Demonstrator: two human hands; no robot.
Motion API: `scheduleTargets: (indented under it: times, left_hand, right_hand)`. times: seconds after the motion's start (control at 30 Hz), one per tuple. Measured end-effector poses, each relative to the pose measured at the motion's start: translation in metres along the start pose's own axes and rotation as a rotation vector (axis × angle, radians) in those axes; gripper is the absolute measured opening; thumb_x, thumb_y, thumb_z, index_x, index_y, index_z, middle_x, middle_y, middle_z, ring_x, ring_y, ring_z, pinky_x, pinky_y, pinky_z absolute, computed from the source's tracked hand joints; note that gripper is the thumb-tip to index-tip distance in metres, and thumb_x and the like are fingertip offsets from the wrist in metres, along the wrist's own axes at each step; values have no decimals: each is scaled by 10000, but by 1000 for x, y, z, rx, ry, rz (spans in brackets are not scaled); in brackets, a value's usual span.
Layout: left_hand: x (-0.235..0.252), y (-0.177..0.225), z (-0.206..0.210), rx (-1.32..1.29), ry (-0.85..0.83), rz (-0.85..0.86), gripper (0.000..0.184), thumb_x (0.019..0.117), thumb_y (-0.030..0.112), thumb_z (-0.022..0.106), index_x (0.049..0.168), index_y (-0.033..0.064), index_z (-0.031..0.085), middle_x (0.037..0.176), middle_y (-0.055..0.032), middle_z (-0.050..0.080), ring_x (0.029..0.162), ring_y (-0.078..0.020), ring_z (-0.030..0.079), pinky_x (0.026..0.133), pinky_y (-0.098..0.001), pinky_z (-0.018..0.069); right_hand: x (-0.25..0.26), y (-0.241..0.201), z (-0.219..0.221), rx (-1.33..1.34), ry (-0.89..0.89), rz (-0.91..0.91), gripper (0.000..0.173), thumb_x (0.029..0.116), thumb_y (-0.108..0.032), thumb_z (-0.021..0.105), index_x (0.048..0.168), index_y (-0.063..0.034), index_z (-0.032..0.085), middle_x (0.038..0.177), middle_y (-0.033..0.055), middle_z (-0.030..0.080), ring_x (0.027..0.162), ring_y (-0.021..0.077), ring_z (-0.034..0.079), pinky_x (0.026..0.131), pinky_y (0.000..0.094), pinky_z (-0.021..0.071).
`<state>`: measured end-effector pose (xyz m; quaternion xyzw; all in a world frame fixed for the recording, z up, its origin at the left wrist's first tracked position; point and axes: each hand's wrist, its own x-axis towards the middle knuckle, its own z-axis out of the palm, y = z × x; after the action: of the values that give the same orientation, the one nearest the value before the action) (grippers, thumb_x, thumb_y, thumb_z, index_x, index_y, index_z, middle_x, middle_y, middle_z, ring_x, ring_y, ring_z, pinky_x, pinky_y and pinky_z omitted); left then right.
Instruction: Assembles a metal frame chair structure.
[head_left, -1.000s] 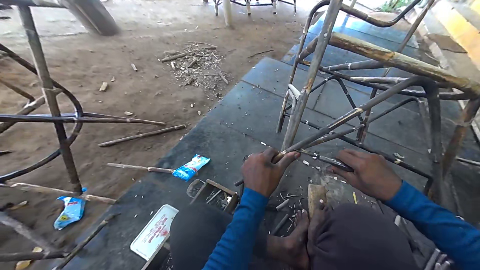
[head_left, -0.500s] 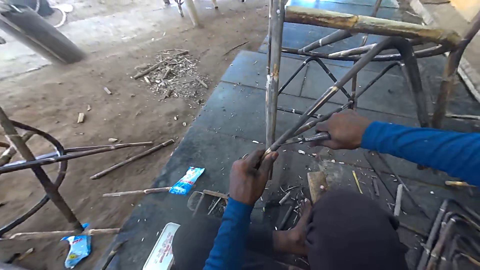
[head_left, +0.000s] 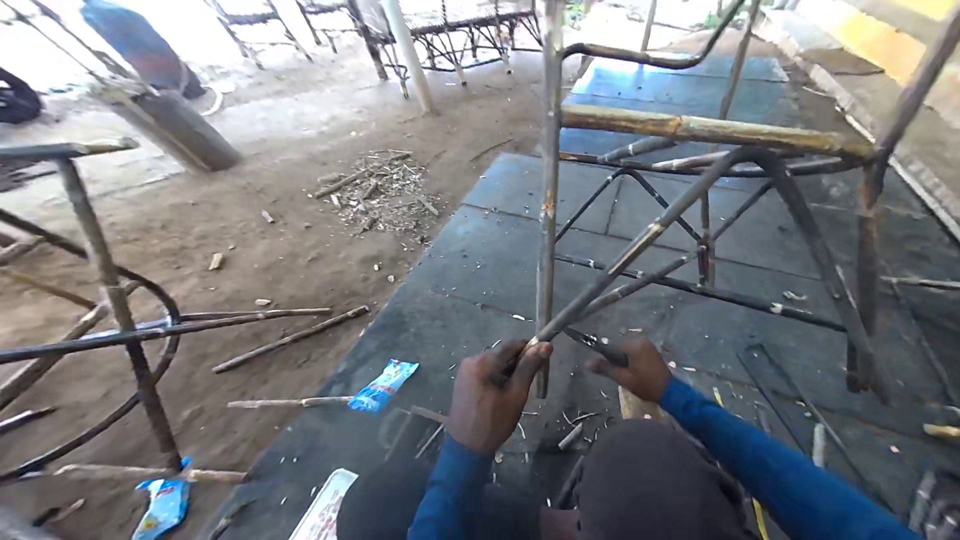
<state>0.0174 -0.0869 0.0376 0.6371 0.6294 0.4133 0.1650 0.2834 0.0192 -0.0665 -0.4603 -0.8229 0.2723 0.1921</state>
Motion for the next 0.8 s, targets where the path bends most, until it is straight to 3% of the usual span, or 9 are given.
scheduleTargets:
  times: [0.1,0.13,0.17,0.23,0.3,0.33,0.47,0.63,0.8]
  left_hand:
    - [2,-5,7,-13,-2,-62,434,959,638,595,891,242,759,585,85,579,452,-81,501,427,-329,458]
    - [3,-5,11,-19,0,-78,440,955,642,599,889,239,761,585,83,582,450,-84,502,429,-333,460]
    - [3,-5,14,-24,1,-84,438,957,638,601,892,235,761,583,81,583,447,-85,501,427,-332,460]
    - [2,-5,18,-36,-1,-73,419,966,612,608,912,225,760,583,77,585,439,-82,493,419,-323,452]
    - [4,-3,18,-32,-5,-52,407,976,599,603,924,227,759,582,76,583,440,-85,485,419,-328,441]
    - [6,-3,17,-33,-11,-46,409,980,598,597,930,226,758,582,73,574,440,-90,478,420,-331,434]
    - [12,-7,14,-43,-44,-54,395,980,584,608,947,221,761,608,72,593,468,-85,509,445,-328,458]
    - [16,-16,12,-58,-56,-42,352,971,552,649,976,225,781,635,73,631,481,-80,537,453,-312,476]
    - [17,-17,9,-19,-69,-85,358,947,570,674,924,230,781,618,70,638,486,-79,554,468,-330,489]
  right_hand:
    - [-50,-28,-1,281,-30,199,611,861,-588,749,1197,-87,647,738,47,670,614,190,641,610,451,576]
    - [-63,-41,-9,294,-15,245,630,856,-579,755,1230,-95,605,748,38,682,615,182,659,607,438,585]
    - [-74,-52,-14,290,35,243,623,855,-588,746,1194,-85,603,729,20,673,595,157,650,580,405,579]
    - [-90,-56,-18,281,110,162,558,891,-648,677,990,-99,644,666,-23,598,551,103,572,520,333,522]
    - [-97,-44,-10,230,90,106,584,941,-679,582,758,-132,667,573,-19,560,508,120,556,487,385,490]
    - [-99,-41,-6,208,66,117,603,956,-683,549,715,-141,658,556,-15,546,505,133,552,491,409,482]
    - [-90,-60,3,281,109,169,468,943,-618,622,856,-169,716,633,-45,588,548,100,553,525,356,498]
    - [-69,-87,13,130,245,112,499,954,-644,585,1002,-171,738,863,-22,682,673,140,621,592,421,556]
    - [-63,-101,22,25,281,133,527,961,-662,551,951,-166,728,829,-9,673,621,170,607,537,441,526]
